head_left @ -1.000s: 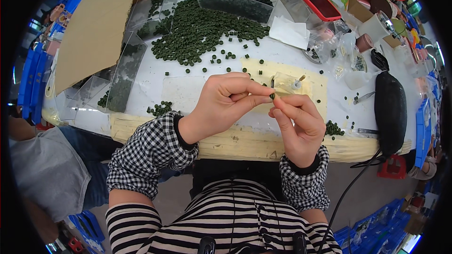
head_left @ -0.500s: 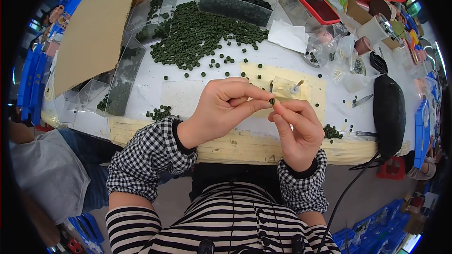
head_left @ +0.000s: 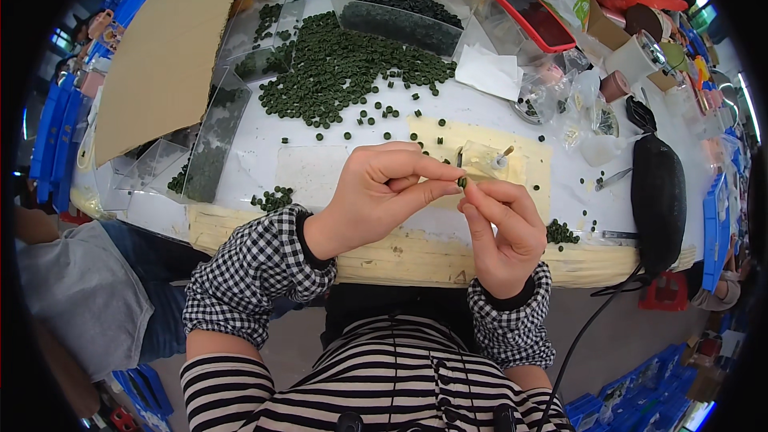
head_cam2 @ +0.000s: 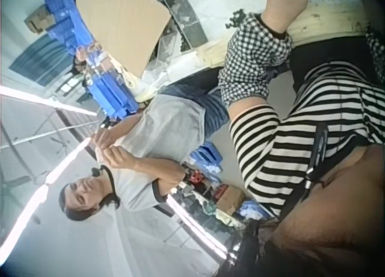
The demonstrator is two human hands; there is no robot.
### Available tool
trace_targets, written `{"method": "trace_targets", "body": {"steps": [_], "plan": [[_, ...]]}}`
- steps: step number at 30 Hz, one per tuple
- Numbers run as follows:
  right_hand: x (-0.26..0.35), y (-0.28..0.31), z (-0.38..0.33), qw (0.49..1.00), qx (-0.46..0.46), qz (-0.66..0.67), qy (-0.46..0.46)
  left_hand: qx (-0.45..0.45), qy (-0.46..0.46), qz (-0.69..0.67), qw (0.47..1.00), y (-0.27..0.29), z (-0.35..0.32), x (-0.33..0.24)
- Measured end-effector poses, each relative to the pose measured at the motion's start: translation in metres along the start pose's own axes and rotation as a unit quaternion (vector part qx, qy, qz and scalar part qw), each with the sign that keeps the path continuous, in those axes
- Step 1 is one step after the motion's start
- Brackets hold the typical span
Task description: Picking small green components from a pile and placing them onto an assembly fixture.
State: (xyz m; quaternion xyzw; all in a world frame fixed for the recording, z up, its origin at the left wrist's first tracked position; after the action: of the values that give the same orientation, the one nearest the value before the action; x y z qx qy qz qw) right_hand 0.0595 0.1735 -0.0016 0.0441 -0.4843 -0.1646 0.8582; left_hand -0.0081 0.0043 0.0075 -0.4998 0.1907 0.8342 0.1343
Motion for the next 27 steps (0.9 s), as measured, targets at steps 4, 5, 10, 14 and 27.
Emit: {"method": "trace_targets", "body": {"steps": [4, 5, 10, 14, 27], "plan": [[-0.0001, -0.0005, 0.0001, 1.0, 0.003, 0.003, -0.002, -0.005, -0.04, 0.032, 0.999, 0.0014, -0.0001, -0.0011], [0.0002, -0.0004, 0.0, 1.0, 0.003, 0.005, -0.003, -0.005, -0.052, 0.042, 0.998, 0.0013, 0.0007, -0.0017], [0.0007, -0.0008, -0.0001, 1.0, 0.002, 0.003, -0.006, -0.009, -0.058, 0.053, 0.997, 0.0013, 0.0012, -0.0032], [0.001, -0.0004, 0.0002, 1.0, 0.002, 0.003, -0.007, -0.008, -0.06, 0.053, 0.997, 0.0015, 0.0013, -0.0029], [0.0016, -0.0003, -0.0004, 1.0, 0.001, 0.012, -0.017, -0.008, -0.026, 0.039, 0.999, 0.0001, 0.0009, -0.006]]}}
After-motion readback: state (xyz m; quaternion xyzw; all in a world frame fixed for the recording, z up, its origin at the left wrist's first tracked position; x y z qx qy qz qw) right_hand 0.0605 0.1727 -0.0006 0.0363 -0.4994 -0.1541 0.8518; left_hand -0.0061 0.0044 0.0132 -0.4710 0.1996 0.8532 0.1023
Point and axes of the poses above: each hand's wrist, its own z-axis towards the middle knuckle, its own y-axis out of the back of the hand, x = y × z, the point moved 1 cm from there along z, towards the middle knuckle, and after that the axes turned 2 degrees about -y, right-handed, at the moved point
